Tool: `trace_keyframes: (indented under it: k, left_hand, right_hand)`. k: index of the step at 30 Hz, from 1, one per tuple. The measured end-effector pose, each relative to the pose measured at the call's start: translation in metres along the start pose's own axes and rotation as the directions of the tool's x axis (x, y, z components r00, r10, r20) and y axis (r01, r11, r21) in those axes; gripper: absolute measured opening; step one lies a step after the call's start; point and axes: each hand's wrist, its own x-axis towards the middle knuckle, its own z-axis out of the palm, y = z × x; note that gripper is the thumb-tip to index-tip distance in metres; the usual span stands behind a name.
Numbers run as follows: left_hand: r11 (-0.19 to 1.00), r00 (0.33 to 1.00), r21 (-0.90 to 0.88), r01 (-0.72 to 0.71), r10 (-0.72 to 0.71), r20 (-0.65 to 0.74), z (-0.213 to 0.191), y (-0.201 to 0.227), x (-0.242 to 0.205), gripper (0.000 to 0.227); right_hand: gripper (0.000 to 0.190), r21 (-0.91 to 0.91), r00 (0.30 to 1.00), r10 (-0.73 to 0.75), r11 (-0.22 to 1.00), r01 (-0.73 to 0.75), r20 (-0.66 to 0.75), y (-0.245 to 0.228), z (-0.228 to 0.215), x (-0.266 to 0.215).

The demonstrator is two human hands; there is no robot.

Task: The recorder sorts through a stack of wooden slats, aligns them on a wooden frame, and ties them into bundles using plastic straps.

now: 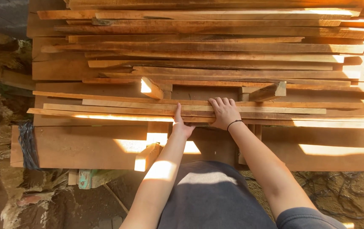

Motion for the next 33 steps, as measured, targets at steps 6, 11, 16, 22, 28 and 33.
trace_keyframes:
  k: [6, 11, 16, 22, 28, 33]
  left_hand:
    - [0.998, 0.996, 0.022, -0.066, 0.068, -0.058, 0.012, 0.018, -0.019, 0.115]
    - [0.97, 0.992, 0.213, -0.12, 0.11, 0.057, -0.009, 0.002, -0.018, 0.12]
    - [0.729, 0.946, 0.669, -0.143, -0.097, 0.308, -0.012, -0.007, -0.082, 0.105]
    - [-0.819, 0.508, 0.444, -0.364, 0.225, 0.831, -0.007, -0.005, -0.055, 0.101]
    - [-0.952, 0.716, 0.278, -0.128, 0.105, 0.69, 0.0, 0.02, 0.045, 0.128]
    - [-0.984, 0.653, 0.111, -0.14, -0.007, 0.757, -0.009, 0.028, 0.057, 0.119]
  right_hand:
    - [0.112, -0.013, 1.0, 0.001, 1.0, -0.001, -0.011, 0.001, -0.001, -0.001]
    - [0.114, 0.016, 0.999, -0.007, 1.0, 0.007, -0.039, 0.003, 0.002, -0.002]
    - [0.111, 0.037, 0.997, -0.01, 0.999, 0.013, -0.082, 0.001, -0.002, -0.005]
    - [0.112, 0.034, 0.997, -0.016, 0.999, 0.019, -0.074, 0.001, -0.002, -0.003]
    - [0.11, 0.041, 1.0, 0.002, 0.999, -0.001, -0.015, 0.001, -0.003, -0.002]
    - [0.118, 0.009, 0.998, -0.018, 1.0, 0.018, 0.061, 0.001, -0.003, -0.002]
